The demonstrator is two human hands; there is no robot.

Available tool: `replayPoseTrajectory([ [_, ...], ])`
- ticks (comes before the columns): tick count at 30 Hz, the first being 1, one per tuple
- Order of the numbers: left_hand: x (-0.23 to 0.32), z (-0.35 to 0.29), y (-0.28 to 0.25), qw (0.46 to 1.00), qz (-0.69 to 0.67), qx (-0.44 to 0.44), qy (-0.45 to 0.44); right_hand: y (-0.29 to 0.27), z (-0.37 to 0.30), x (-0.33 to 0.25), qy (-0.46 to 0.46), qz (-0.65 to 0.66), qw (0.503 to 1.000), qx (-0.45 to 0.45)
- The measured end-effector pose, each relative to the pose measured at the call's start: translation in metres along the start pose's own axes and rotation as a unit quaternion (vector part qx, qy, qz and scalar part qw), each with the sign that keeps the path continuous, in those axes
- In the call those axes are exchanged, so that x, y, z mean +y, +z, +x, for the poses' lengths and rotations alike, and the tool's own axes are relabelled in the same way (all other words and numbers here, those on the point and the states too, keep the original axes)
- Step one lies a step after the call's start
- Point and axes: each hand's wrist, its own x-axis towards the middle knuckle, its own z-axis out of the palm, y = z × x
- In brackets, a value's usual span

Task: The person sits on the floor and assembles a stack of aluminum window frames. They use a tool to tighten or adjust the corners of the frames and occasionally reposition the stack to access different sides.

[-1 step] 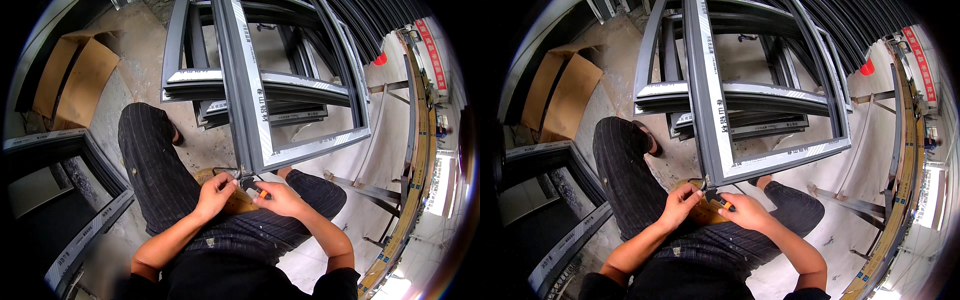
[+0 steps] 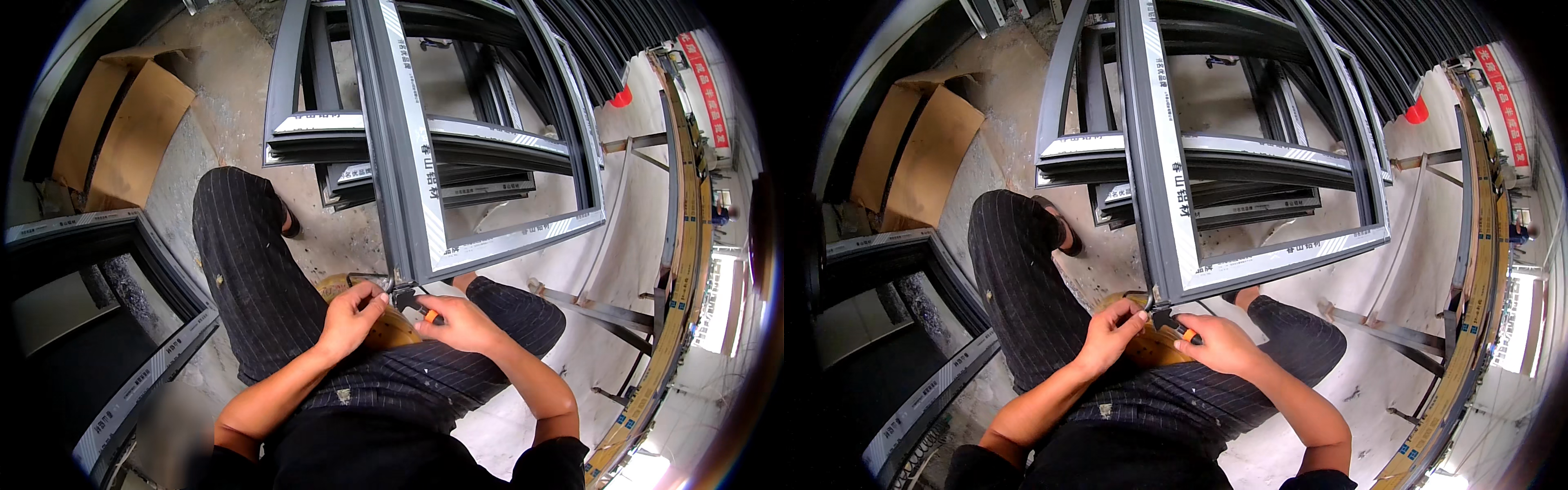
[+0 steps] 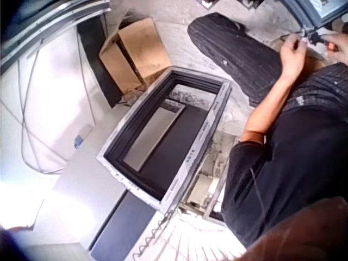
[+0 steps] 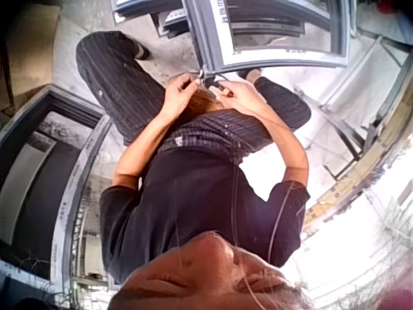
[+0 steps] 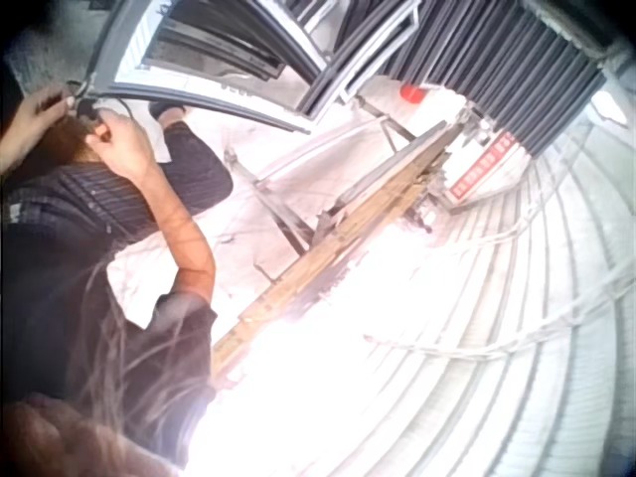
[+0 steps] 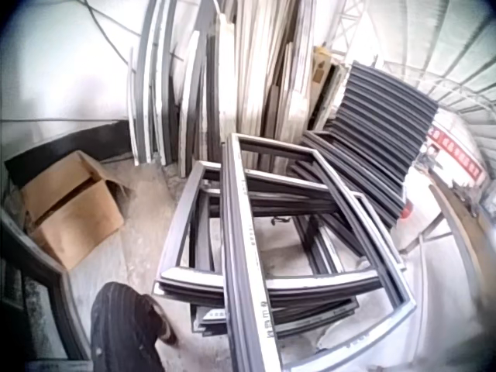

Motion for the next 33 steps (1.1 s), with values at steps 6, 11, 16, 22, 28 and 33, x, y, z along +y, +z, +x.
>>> replayPoseTrajectory([
  [6, 0.009, 0.000, -0.005, 0.991, 0.104, 0.024, 0.086, -0.001, 0.004, -0.001, -0.003, -0.004, 1.000, -0.018],
  [11, 0.022, 0.003, -0.013, 0.963, 0.222, 0.019, 0.152, 0.000, 0.008, -0.004, -0.009, 0.011, 1.000, -0.015],
  [16, 0.025, 0.002, -0.014, 0.959, 0.230, 0.018, 0.166, 0.002, 0.010, -0.004, -0.001, 0.009, 1.000, -0.020],
  [22, 0.021, 0.006, -0.017, 0.958, 0.240, 0.004, 0.156, 0.001, 0.011, -0.013, 0.000, -0.042, 0.999, 0.009],
  [28, 0.019, 0.008, -0.016, 0.964, 0.227, 0.006, 0.136, 0.009, 0.006, -0.015, 0.006, -0.146, 0.987, 0.073],
  [33, 0.005, 0.010, -0.021, 0.994, 0.089, -0.059, 0.015, 0.012, -0.064, -0.008, 0.073, -0.213, 0.964, 0.142],
])
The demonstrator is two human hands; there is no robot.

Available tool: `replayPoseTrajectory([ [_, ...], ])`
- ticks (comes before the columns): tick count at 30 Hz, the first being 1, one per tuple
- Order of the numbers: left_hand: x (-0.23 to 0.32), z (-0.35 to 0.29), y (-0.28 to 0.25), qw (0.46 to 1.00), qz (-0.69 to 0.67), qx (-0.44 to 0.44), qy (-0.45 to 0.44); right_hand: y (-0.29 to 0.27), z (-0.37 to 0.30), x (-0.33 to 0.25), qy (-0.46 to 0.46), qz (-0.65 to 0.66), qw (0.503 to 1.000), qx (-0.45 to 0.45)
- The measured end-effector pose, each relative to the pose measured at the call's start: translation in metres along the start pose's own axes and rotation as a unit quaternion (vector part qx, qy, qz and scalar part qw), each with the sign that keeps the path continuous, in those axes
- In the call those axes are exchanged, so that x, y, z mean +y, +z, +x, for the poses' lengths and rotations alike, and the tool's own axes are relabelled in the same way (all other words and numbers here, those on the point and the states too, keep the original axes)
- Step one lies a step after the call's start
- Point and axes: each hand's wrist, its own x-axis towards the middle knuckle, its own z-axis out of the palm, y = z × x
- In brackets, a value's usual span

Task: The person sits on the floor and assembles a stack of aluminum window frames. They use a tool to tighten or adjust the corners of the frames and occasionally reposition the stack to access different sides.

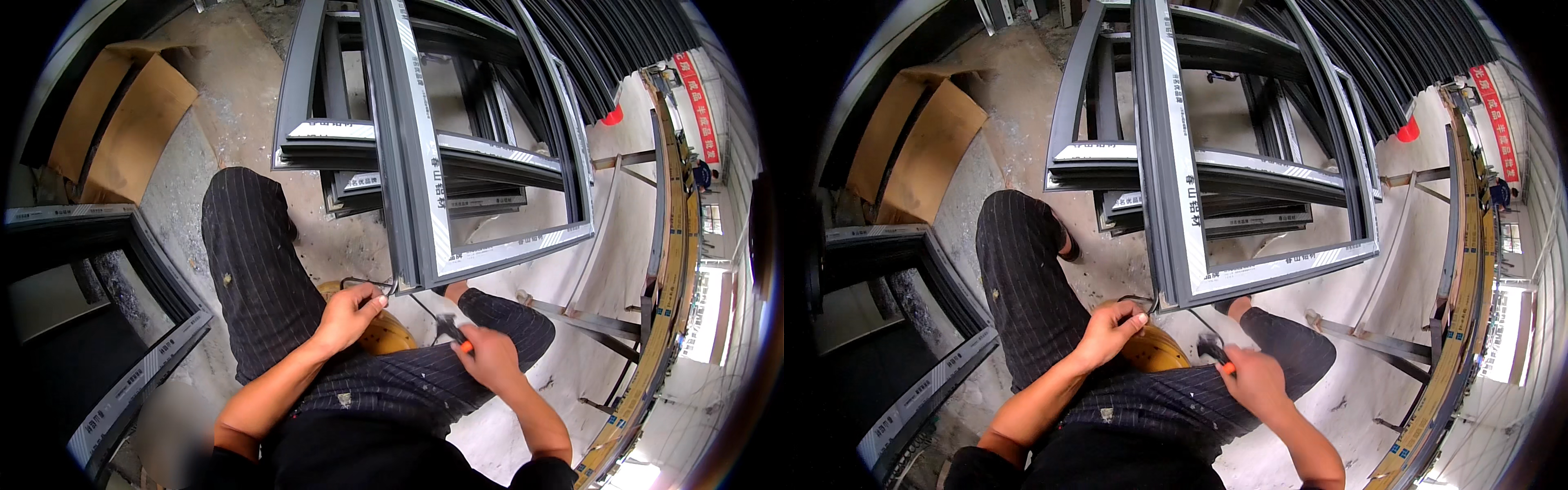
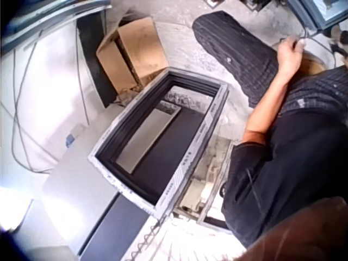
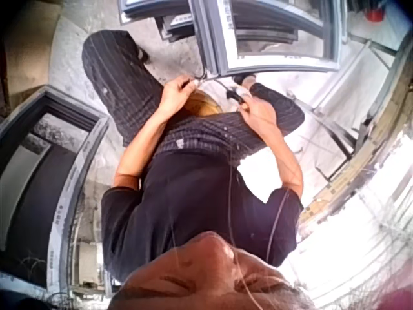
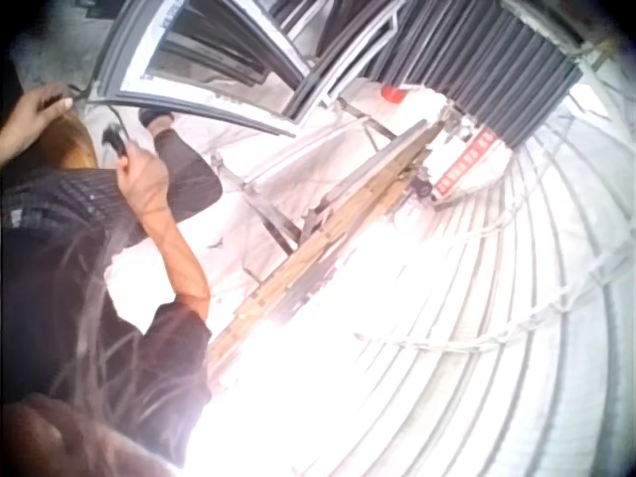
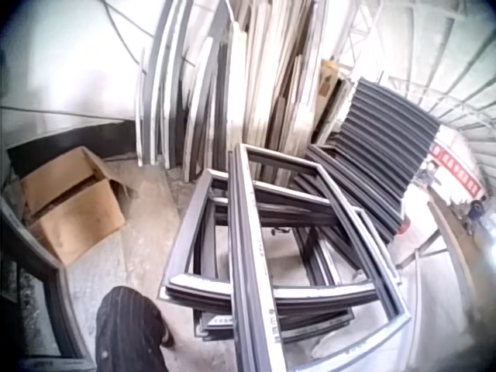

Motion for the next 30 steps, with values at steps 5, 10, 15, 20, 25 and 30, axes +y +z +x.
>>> replayPoseTrajectory([
  [5, -0.006, 0.001, 0.012, 0.979, -0.197, -0.058, -0.003, 0.017, -0.085, -0.014, -0.005, 0.010, 0.997, -0.080],
  [10, 0.006, -0.002, 0.012, 0.965, -0.243, -0.059, -0.081, 0.035, -0.124, -0.021, 0.007, 0.037, 0.989, -0.141],
  [15, 0.007, 0.010, 0.019, 0.941, -0.309, -0.064, -0.123, 0.025, -0.112, -0.001, 0.029, 0.087, 0.992, -0.091],
  [20, 0.013, 0.017, 0.021, 0.947, -0.296, -0.036, -0.122, 0.034, -0.080, 0.001, 0.037, 0.234, 0.971, 0.026],
  [25, 0.010, 0.017, 0.032, 0.953, -0.284, 0.025, -0.105, 0.093, 0.020, -0.012, -0.063, 0.467, 0.878, 0.080],
  [30, 0.009, 0.019, 0.052, 0.970, -0.200, 0.126, -0.053, 0.145, 0.062, -0.010, -0.083, 0.599, 0.795, -0.037],
])
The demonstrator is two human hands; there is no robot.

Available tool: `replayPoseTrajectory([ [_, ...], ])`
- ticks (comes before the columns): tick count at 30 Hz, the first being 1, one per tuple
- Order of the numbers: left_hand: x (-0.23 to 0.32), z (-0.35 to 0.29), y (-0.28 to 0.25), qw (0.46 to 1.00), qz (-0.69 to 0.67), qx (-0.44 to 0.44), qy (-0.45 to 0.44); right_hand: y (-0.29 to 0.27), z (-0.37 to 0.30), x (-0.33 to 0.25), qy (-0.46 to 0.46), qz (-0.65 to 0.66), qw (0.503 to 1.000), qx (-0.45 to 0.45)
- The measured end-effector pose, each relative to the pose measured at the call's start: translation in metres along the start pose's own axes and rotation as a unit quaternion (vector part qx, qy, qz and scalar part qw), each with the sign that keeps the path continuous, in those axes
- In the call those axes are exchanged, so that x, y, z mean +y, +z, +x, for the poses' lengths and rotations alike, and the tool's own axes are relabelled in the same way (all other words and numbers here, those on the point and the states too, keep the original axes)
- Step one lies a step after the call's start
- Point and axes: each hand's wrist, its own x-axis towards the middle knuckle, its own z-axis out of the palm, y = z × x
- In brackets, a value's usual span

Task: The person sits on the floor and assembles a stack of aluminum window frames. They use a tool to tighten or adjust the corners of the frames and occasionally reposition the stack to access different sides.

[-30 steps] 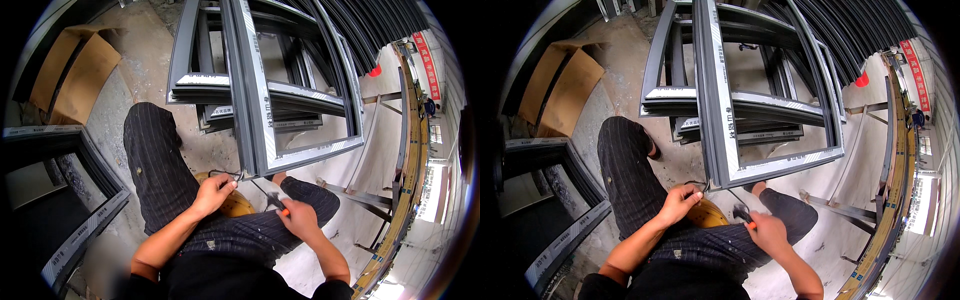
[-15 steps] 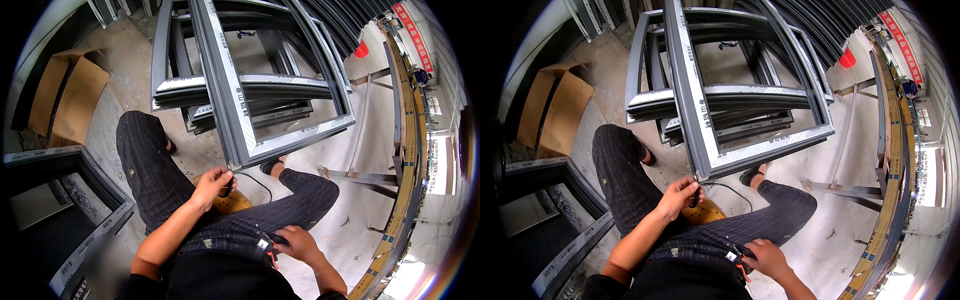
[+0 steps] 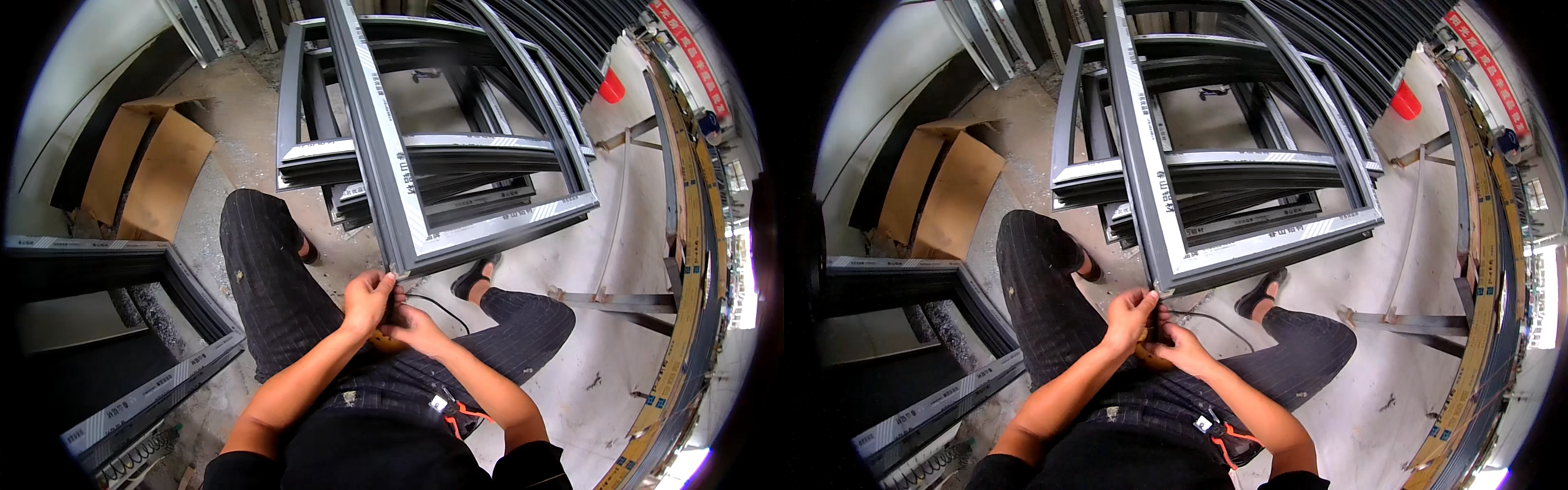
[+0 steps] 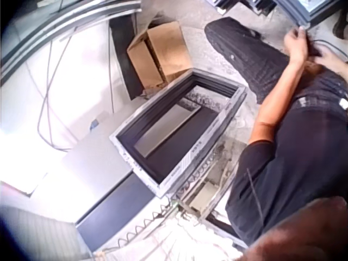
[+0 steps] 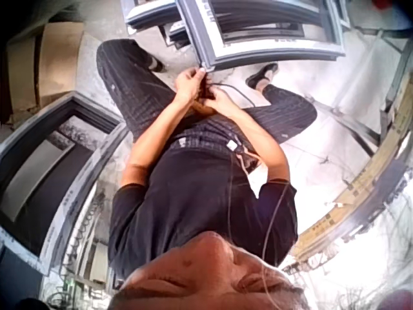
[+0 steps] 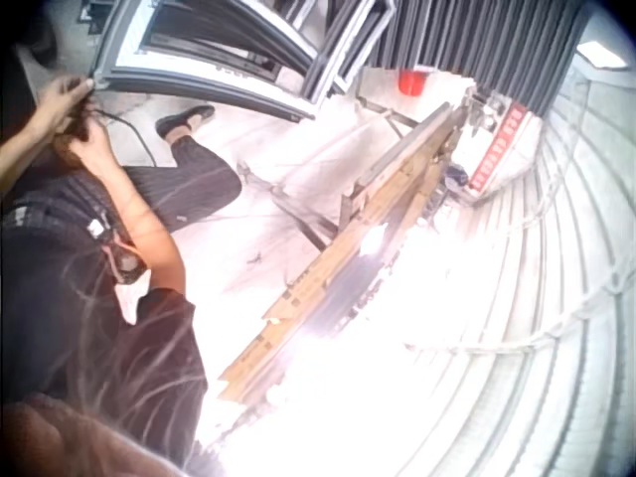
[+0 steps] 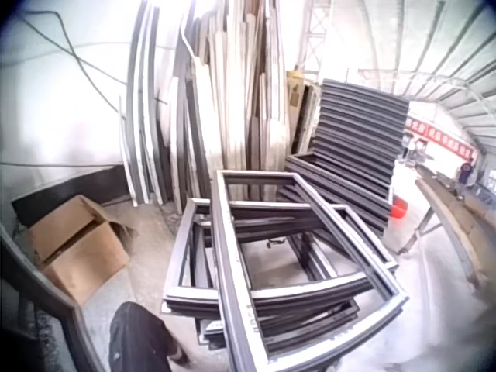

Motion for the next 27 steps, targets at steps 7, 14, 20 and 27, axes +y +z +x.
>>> replayPoseTrajectory([
  [7, 0.010, 0.001, -0.017, 0.997, 0.030, -0.068, -0.027, -0.011, -0.016, -0.019, -0.063, -0.007, 0.981, 0.182],
  [14, 0.029, -0.006, -0.020, 0.991, 0.014, -0.110, -0.081, -0.017, -0.014, -0.033, 0.022, 0.021, 0.998, 0.048],
  [20, 0.001, 0.008, -0.019, 0.993, 0.074, -0.087, 0.028, -0.028, -0.017, -0.054, 0.129, 0.184, 0.973, -0.051],
  [27, 0.019, -0.002, -0.022, 0.990, 0.035, -0.122, -0.070, -0.041, -0.018, -0.057, -0.062, -0.185, 0.974, 0.113],
])
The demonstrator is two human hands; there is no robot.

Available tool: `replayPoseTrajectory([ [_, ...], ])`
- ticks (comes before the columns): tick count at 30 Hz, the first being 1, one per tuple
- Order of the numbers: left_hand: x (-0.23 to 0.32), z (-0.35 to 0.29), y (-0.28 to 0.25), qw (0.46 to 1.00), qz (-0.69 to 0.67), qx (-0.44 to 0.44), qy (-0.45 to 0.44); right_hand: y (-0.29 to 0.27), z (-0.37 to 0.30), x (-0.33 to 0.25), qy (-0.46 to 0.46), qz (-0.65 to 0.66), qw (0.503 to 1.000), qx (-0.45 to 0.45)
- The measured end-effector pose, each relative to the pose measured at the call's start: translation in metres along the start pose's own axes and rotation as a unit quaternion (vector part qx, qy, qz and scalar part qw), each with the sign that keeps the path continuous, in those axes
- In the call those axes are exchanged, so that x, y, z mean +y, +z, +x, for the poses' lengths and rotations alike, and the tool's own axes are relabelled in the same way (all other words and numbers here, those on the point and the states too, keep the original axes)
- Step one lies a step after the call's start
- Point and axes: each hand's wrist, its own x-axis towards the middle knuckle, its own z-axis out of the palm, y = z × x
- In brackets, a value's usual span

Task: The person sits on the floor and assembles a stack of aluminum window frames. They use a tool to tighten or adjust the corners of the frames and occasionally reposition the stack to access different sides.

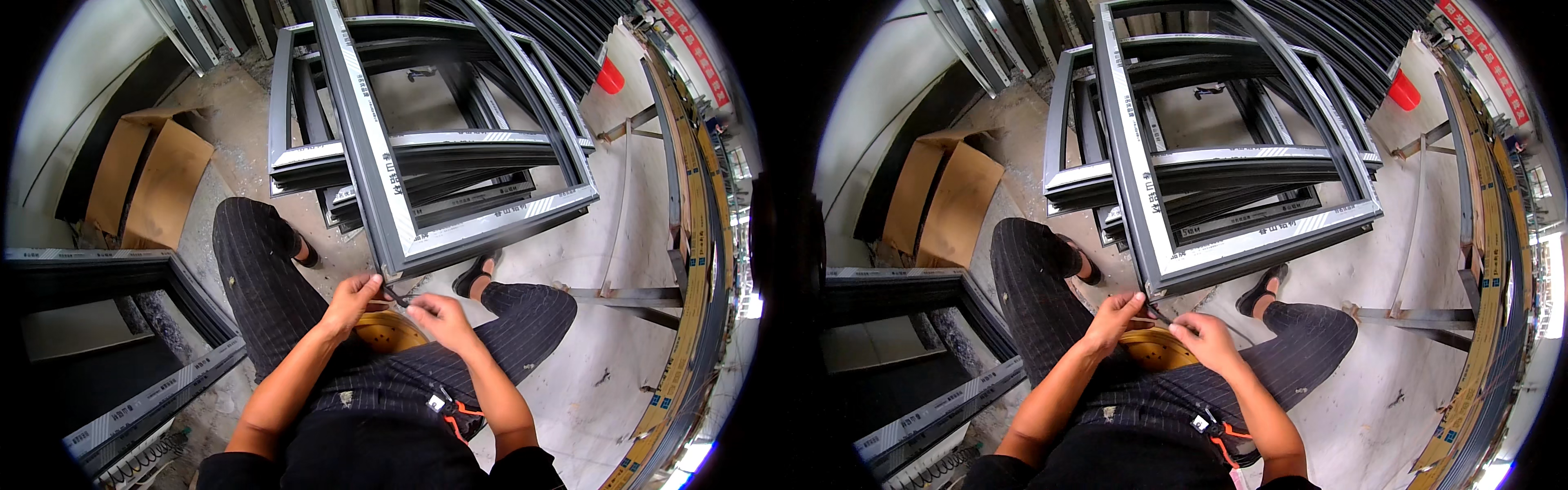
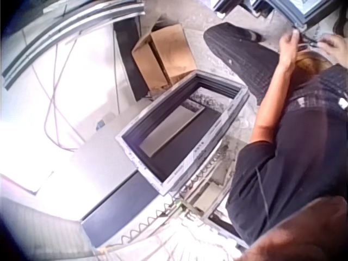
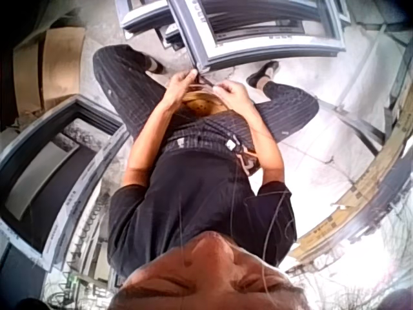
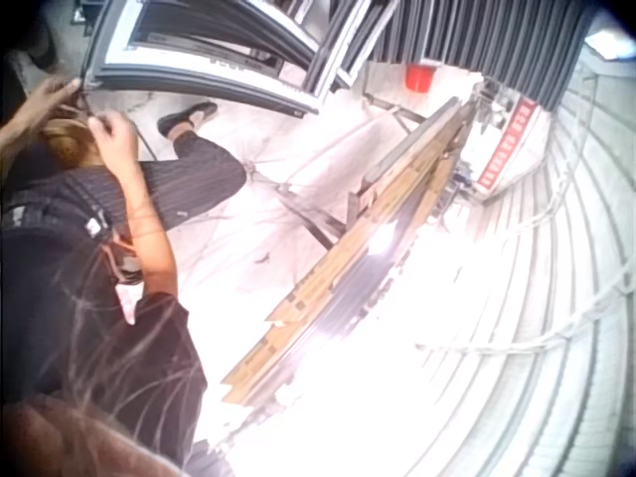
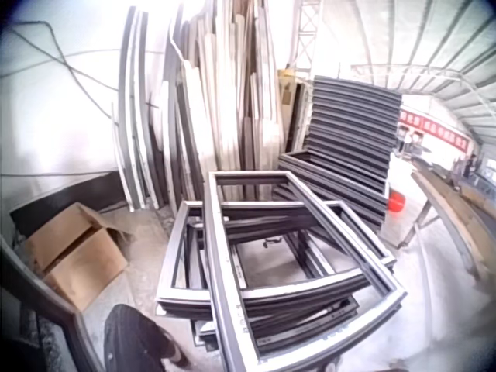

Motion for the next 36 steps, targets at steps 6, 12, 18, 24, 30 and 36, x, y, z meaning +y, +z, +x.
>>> replayPoseTrajectory([
  [6, -0.011, -0.007, -0.003, 0.998, -0.015, -0.060, 0.024, -0.018, 0.019, -0.038, -0.166, -0.246, 0.946, 0.133],
  [12, -0.007, 0.001, 0.002, 0.999, -0.008, -0.025, 0.033, -0.020, 0.029, -0.020, -0.247, -0.280, 0.910, 0.178],
  [18, -0.030, 0.007, 0.008, 0.980, 0.114, 0.072, 0.149, -0.012, 0.026, -0.011, -0.382, -0.315, 0.845, 0.201],
  [24, -0.037, 0.007, 0.006, 0.878, 0.371, 0.162, 0.255, -0.006, 0.019, -0.027, -0.436, -0.335, 0.816, 0.181],
  [30, -0.033, 0.005, 0.005, 0.962, 0.206, 0.087, 0.155, -0.015, 0.030, -0.011, -0.259, -0.299, 0.892, 0.217],
  [36, -0.012, 0.007, 0.011, 0.999, 0.005, 0.030, 0.032, -0.016, 0.031, -0.010, -0.248, -0.286, 0.902, 0.209],
])
